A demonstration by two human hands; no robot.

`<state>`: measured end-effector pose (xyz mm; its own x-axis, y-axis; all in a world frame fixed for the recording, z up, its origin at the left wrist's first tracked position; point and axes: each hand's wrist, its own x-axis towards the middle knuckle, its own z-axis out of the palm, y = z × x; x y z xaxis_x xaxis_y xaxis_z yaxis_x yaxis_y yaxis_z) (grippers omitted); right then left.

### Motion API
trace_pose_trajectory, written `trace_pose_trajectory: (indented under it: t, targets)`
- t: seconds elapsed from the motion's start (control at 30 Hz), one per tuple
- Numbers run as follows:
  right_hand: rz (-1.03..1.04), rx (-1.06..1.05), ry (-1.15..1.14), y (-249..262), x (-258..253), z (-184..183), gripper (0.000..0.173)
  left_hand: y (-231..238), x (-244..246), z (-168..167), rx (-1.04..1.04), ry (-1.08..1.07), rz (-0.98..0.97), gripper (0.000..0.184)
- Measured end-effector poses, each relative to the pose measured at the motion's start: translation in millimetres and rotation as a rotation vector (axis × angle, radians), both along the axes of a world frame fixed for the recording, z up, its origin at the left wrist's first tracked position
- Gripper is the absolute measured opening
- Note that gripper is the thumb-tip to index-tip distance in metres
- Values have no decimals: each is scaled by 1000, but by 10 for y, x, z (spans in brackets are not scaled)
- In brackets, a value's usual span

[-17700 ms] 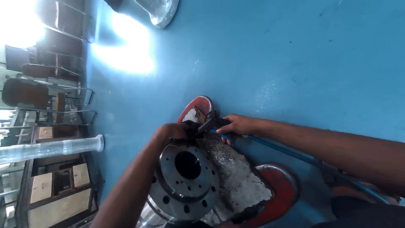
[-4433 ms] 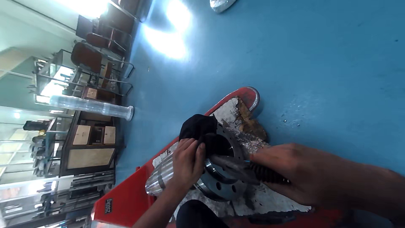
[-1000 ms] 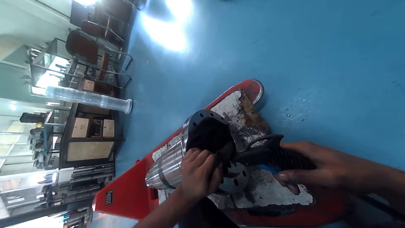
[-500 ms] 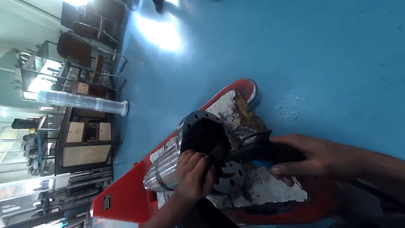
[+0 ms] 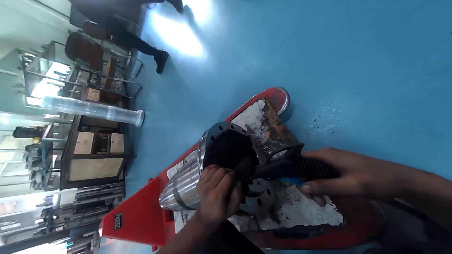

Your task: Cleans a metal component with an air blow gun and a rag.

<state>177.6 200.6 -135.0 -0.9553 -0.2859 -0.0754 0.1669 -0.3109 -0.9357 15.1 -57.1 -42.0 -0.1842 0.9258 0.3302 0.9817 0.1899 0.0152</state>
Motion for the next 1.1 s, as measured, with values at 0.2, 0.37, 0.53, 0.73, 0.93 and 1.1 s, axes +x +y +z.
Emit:
trace_pose_trajectory:
  t: [0.2,0.37,0.53,0.73,0.93,1.1]
  targets:
    - [-6,-21,8,9,8,-40,23,-8,-4,-22,15,1,0,35]
    - [-32,9,-13,54,44,-30,24,-13,-9,-38,34,-1,-9,36]
    - [-138,194,81,-21,137,-14,24,-6,-12,-50,43,-10,-5,36]
    - [-304,514,348,-105,218,67,31,-9,-14,-50,59,-10,-18,36]
    - [-390,649,564,-150,255,88,29,-26,-4,-44,67,-23,-5,38]
    - [-393,711,653,-95,290,99,34,-31,6,-49,68,-44,6,38]
